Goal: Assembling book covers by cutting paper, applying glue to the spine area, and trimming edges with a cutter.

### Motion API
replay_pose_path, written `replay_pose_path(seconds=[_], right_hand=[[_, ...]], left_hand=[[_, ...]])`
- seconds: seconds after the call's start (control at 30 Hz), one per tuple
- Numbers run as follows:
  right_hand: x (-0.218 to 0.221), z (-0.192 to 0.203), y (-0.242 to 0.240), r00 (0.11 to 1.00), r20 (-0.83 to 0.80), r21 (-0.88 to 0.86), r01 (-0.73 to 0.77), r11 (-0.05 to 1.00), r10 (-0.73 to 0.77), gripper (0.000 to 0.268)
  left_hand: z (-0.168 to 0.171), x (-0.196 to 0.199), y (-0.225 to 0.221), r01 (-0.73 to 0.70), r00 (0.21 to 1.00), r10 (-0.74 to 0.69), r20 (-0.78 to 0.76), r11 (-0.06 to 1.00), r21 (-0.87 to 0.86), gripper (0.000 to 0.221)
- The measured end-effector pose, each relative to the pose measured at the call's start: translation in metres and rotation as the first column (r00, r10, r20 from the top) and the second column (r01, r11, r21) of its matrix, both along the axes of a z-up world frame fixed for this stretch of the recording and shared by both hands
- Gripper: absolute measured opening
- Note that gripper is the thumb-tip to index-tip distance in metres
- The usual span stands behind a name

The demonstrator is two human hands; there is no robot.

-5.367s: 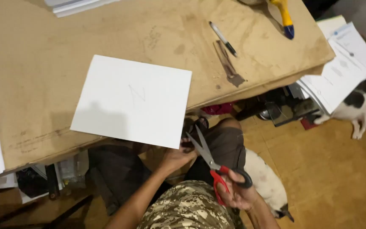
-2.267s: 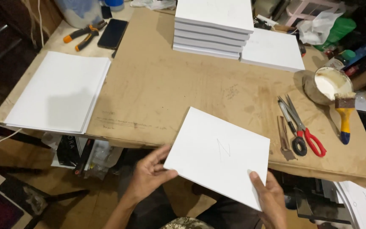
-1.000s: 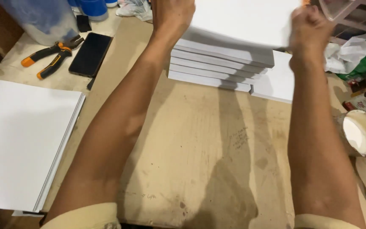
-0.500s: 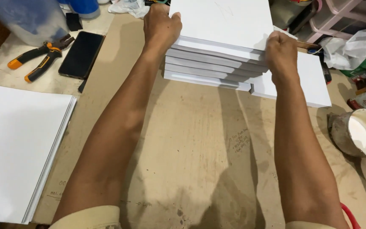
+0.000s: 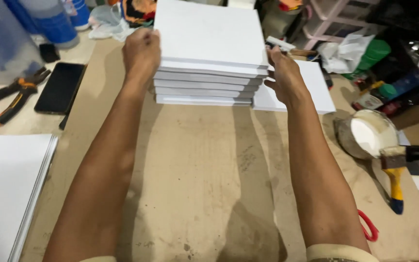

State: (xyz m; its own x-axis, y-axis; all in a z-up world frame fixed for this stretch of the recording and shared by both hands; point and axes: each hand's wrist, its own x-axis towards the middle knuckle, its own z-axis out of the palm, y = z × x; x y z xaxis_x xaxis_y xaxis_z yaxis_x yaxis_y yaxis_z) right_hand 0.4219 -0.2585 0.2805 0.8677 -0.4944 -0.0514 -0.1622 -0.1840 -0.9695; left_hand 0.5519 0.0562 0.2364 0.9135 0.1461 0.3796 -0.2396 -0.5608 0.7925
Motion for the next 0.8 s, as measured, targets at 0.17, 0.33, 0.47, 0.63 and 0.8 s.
replay_pose_path(seconds=[0.17, 0.33, 0.47, 0.63, 0.8], right_hand=[[-0.113, 0.020, -0.079, 1.000, 0.028, -0.060, 0.009, 0.998, -0.007, 0.087], [-0.311, 0.075, -0.117, 0.995, 0.080, -0.185, 0.077, 0.980, -0.063, 0.053], [-0.444, -0.015, -0.239, 0.957, 0.154, -0.107, 0.265, 0.958, -0.247, 0.046], [-0.591, -0.152, -0.318, 0.620, -0.110, 0.100, 0.784, 0.612, -0.777, 0.030], [-0.669, -0.298, -0.346, 0.463, -0.309, 0.169, 0.886, 0.431, -0.831, 0.012]], left_hand=[[-0.001, -0.102, 0.023, -0.013, 0.999, 0.006, -0.045, 0.988, -0.154, 0.073], [-0.074, -0.208, 0.066, 0.256, 0.965, -0.221, -0.145, 0.644, 0.721, 0.063], [-0.102, -0.268, 0.079, 0.190, 0.949, -0.314, -0.027, 0.501, 0.845, 0.076], [-0.091, -0.364, 0.058, -0.060, 0.833, -0.498, 0.239, 0.350, 0.935, 0.086], [-0.086, -0.392, 0.042, 0.083, 0.807, -0.578, 0.120, 0.313, 0.946, 0.073]])
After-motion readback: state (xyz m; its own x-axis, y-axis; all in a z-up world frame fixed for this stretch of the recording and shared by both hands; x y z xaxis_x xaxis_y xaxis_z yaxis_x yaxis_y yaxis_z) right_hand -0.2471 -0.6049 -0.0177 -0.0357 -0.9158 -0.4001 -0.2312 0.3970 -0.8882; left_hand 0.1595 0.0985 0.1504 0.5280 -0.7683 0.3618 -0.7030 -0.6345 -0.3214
